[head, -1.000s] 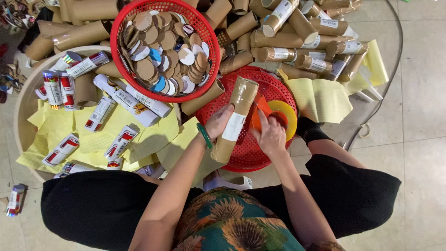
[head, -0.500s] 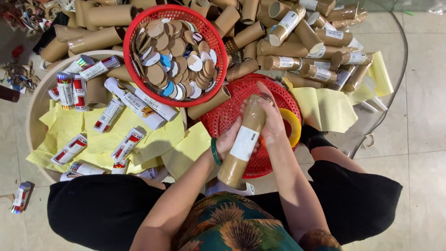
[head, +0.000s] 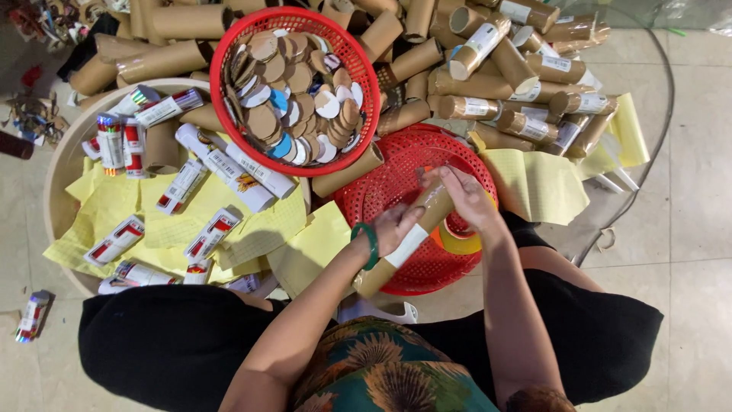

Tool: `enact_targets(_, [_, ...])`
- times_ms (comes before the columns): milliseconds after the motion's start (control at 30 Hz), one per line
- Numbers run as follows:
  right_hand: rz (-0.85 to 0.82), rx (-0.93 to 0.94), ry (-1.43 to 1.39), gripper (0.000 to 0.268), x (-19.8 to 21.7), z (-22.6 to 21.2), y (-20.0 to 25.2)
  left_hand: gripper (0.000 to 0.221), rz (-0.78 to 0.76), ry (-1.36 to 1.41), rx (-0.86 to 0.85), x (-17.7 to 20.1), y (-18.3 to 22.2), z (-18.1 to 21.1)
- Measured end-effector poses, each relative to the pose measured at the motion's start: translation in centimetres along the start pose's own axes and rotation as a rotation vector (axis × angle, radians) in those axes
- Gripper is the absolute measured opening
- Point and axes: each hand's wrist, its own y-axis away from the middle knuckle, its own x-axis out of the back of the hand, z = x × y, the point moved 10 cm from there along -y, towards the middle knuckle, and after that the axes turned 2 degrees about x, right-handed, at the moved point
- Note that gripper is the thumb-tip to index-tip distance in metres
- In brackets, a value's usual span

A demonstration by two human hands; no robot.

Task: The recorder is seen sitting on the floor, assembling incense coils and cardboard tubes.

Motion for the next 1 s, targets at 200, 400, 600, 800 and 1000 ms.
enact_targets(200, [-0.081,-0.384,0.072,0.047,1.2,-0.4,2.5,0.093,-0.183,-0.098,0.072,1.5,0.7,1.1])
enact_targets(400, [0.362,-0.294,0.011,0.041,10.1,-0.3,3.0,0.087,-0.061,-0.087,0.08,4.5,2.3,0.3])
enact_targets(600, [0.562,0.191,-0.234,0.038,13.8,-6.3,2.2,0.081,0.455,0.631,-0.061,6.3,0.5,-6.2])
enact_targets(800, [0.495,0.094,-0.359,0.057,7.9,-5.0,-2.8,0.035,0.452,0.521,-0.034,4.6,1.0,-7.6])
enact_targets(1000, [0.086,-0.05,0.107,0.065,-7.3,8.1,-9.9,0.032,0.501,0.415,0.13,4.7,2.3,-9.3])
